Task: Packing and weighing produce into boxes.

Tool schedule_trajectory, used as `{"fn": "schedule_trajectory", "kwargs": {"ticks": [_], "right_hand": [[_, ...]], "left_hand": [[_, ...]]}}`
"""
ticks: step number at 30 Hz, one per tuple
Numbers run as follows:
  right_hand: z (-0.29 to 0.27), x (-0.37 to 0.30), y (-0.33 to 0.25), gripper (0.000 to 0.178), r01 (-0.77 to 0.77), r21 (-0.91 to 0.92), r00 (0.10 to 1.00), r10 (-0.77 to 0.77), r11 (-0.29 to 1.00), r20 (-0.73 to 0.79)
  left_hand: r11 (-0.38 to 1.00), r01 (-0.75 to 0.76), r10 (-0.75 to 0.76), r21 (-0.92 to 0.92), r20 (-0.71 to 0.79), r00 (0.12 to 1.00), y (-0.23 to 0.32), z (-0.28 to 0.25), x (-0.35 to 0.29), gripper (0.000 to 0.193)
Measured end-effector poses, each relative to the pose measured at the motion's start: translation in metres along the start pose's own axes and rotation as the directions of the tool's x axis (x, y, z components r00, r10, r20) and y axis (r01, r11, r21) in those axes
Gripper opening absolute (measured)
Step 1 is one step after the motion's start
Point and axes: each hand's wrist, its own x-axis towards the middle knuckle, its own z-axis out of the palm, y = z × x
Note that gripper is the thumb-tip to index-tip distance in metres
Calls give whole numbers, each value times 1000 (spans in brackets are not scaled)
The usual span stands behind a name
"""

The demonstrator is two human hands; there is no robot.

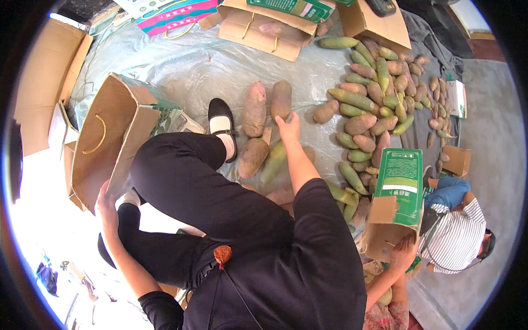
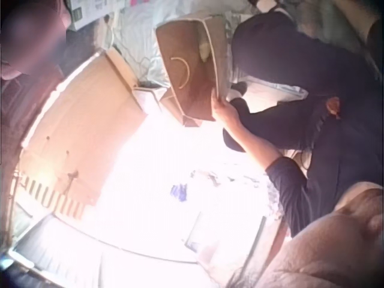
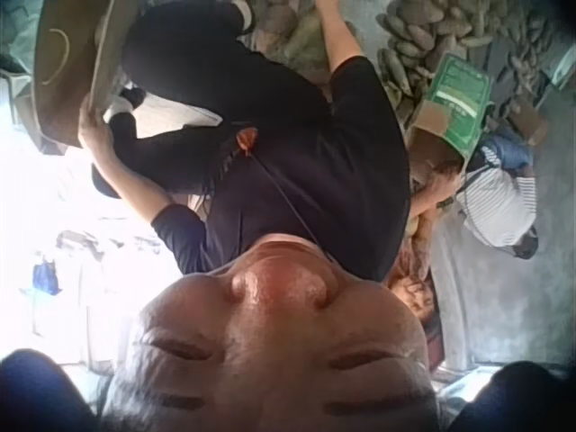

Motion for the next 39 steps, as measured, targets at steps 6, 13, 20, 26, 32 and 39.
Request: {"fn": "schedule_trajectory", "kwargs": {"ticks": [6, 13, 20, 26, 32, 39], "right_hand": [[23, 14, -61, 86, -55, -229, 996, 38, 972, -75], [20, 44, -84, 80, -318, 171, 946, 298, 933, 129], [54, 98, -153, 73, -142, 155, 977, 113, 978, 184], [93, 93, -160, 71, 271, -429, 959, -282, 862, 41], [101, 34, -160, 65, 231, -404, 967, -160, 885, 200], [21, -73, -155, 45, 720, -122, 692, -695, 683, 196]], "left_hand": [[1000, -7, 7, 14, -11, 1000, -7, -2, -2, 38], [999, -21, 21, 30, -2, 1000, 4, -4, 3, 36], [1000, 18, -18, 8, 4, 1000, 1, -7, 0, 35], [997, 8, -7, -71, 20, 1000, 6, -4, 4, 34], [998, 6, -3, -63, 49, 999, -1, -5, 3, 35], [997, -26, 31, -67, 71, 997, -3, -2, 4, 38]]}}
